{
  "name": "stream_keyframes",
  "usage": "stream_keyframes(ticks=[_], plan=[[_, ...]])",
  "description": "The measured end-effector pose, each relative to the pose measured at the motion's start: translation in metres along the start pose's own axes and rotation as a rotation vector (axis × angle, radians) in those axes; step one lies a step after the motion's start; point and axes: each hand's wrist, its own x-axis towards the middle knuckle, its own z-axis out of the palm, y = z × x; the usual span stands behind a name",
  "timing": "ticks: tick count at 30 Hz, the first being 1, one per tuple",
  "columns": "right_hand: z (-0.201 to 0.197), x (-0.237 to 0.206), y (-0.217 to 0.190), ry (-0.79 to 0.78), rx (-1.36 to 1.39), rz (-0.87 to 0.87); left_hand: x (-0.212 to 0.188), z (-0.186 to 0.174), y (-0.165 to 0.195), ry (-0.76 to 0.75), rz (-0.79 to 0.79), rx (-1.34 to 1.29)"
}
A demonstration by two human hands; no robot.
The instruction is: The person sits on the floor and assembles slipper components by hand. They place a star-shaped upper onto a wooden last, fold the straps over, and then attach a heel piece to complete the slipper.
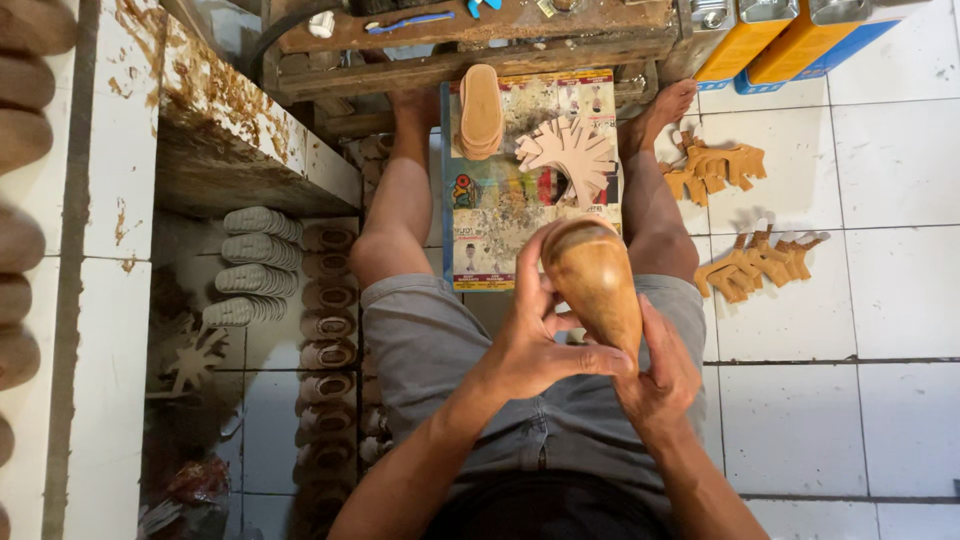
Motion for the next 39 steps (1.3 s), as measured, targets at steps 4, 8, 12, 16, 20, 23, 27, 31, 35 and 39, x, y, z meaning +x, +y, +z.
stream_keyframes(ticks=[4,8,12,16,20,23,27,31,35,39], plan=[[-0.003,0.005,0.005,-0.041,-0.021,-0.063,0.001,-0.001,0.000,0.006,-0.010,-0.006],[0.000,0.010,0.009,-0.056,-0.064,-0.085,0.002,-0.006,-0.003,0.001,-0.002,-0.025],[0.007,0.011,0.016,-0.129,-0.020,-0.099,0.001,-0.019,-0.010,0.050,-0.028,-0.056],[0.031,0.015,0.036,-0.326,0.169,-0.089,0.007,-0.046,-0.021,0.249,-0.062,-0.061],[0.075,0.030,0.074,-0.515,0.285,0.150,0.001,-0.078,-0.040,0.464,-0.157,-0.208],[0.115,0.060,0.115,-0.482,0.114,0.211,-0.010,-0.092,-0.062,0.519,-0.239,-0.164],[0.158,0.110,0.166,-0.309,-0.113,-0.001,-0.019,-0.097,-0.086,0.588,-0.508,-0.161],[0.175,0.147,0.197,-0.431,-0.213,0.080,-0.008,-0.099,-0.090,0.517,-0.549,-0.122],[0.170,0.166,0.213,-0.621,0.000,0.212,0.036,-0.108,-0.093,0.347,-0.361,-0.009],[0.165,0.170,0.220,-0.650,0.316,0.411,0.108,-0.115,-0.108,0.250,-0.338,0.067]])
